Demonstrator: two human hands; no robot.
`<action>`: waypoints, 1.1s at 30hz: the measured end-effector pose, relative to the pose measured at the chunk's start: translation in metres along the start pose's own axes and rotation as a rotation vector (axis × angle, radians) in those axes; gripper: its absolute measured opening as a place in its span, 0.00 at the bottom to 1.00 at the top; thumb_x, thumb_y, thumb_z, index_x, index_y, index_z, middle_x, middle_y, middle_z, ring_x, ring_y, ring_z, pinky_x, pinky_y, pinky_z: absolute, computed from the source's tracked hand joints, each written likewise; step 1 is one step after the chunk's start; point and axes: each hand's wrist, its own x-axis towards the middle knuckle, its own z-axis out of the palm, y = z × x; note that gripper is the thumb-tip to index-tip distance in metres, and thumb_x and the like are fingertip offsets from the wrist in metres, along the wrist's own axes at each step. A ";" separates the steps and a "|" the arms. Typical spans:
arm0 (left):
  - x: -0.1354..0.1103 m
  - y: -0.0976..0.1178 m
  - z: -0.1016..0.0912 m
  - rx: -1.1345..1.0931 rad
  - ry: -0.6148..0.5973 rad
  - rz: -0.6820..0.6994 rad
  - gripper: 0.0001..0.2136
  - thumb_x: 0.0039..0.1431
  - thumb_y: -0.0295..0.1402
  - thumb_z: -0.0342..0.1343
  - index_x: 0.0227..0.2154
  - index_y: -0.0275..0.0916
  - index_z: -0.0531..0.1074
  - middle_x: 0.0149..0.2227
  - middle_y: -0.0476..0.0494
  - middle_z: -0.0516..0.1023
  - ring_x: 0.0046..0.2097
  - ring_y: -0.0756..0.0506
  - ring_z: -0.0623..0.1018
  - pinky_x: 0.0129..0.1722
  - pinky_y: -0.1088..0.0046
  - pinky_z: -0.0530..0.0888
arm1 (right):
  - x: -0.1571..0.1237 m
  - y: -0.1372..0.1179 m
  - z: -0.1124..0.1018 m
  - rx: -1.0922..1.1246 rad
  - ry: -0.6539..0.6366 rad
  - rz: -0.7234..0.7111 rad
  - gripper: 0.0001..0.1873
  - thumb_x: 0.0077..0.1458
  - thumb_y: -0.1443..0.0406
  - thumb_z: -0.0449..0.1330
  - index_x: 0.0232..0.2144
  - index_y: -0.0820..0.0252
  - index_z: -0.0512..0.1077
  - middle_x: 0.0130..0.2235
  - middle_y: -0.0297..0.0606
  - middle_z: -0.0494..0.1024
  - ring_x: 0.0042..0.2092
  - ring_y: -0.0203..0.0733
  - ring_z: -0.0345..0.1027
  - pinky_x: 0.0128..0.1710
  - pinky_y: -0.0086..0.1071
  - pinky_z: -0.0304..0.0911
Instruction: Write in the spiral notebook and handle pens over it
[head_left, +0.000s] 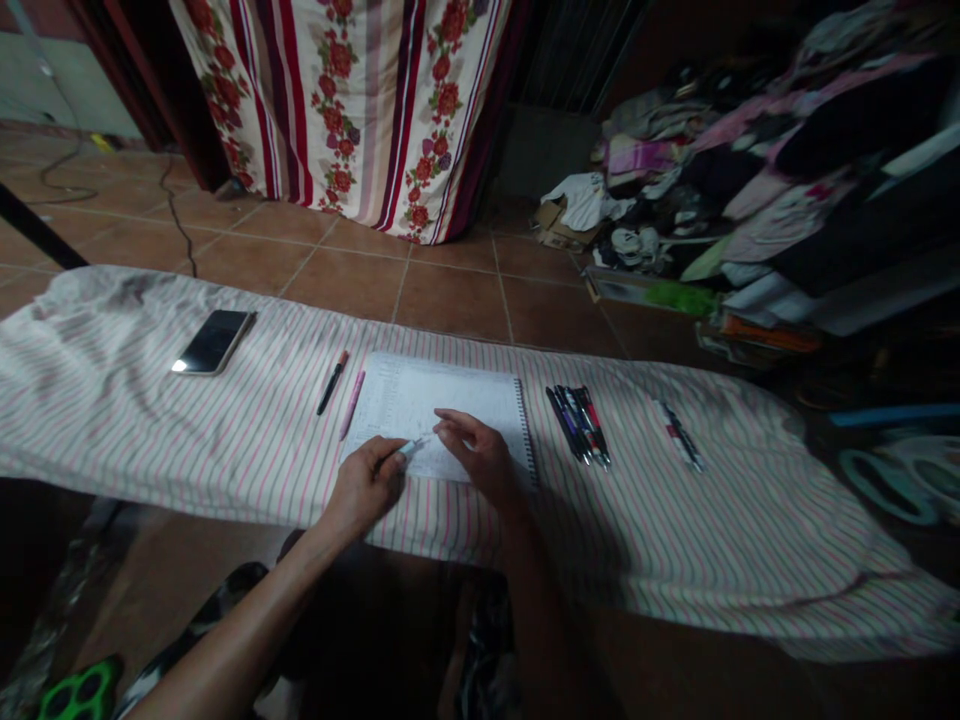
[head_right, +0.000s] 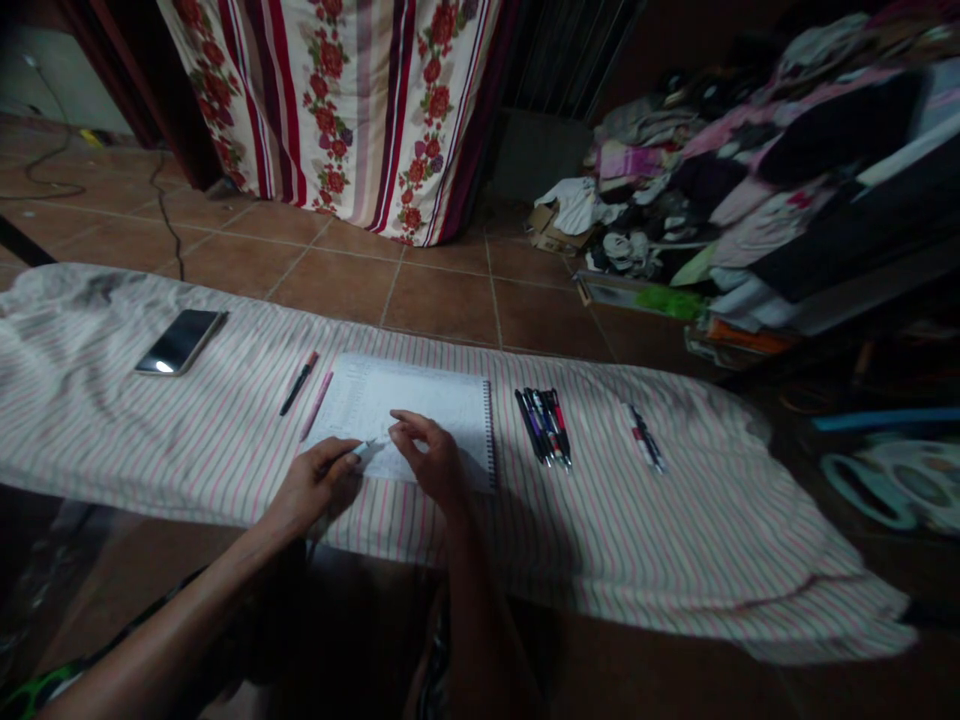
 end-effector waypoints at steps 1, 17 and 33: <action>0.000 0.000 0.000 -0.017 0.010 -0.012 0.11 0.56 0.33 0.48 0.38 0.38 0.73 0.32 0.44 0.76 0.37 0.46 0.75 0.39 0.70 0.70 | 0.001 0.002 -0.002 -0.014 0.040 0.001 0.15 0.50 0.61 0.57 0.41 0.59 0.72 0.38 0.40 0.77 0.40 0.42 0.71 0.43 0.37 0.65; 0.001 -0.013 0.001 -0.032 0.054 -0.142 0.12 0.54 0.36 0.50 0.37 0.37 0.73 0.36 0.42 0.78 0.40 0.44 0.76 0.42 0.67 0.71 | 0.009 0.025 0.005 -0.755 0.214 -0.304 0.06 0.49 0.69 0.59 0.29 0.58 0.77 0.30 0.39 0.76 0.41 0.45 0.61 0.44 0.38 0.58; -0.001 -0.013 -0.006 0.006 0.071 -0.114 0.12 0.54 0.35 0.49 0.37 0.36 0.73 0.36 0.42 0.78 0.39 0.44 0.76 0.40 0.67 0.71 | 0.009 0.020 0.026 -0.877 0.121 -0.291 0.06 0.51 0.68 0.59 0.29 0.56 0.76 0.30 0.41 0.72 0.41 0.47 0.57 0.40 0.38 0.59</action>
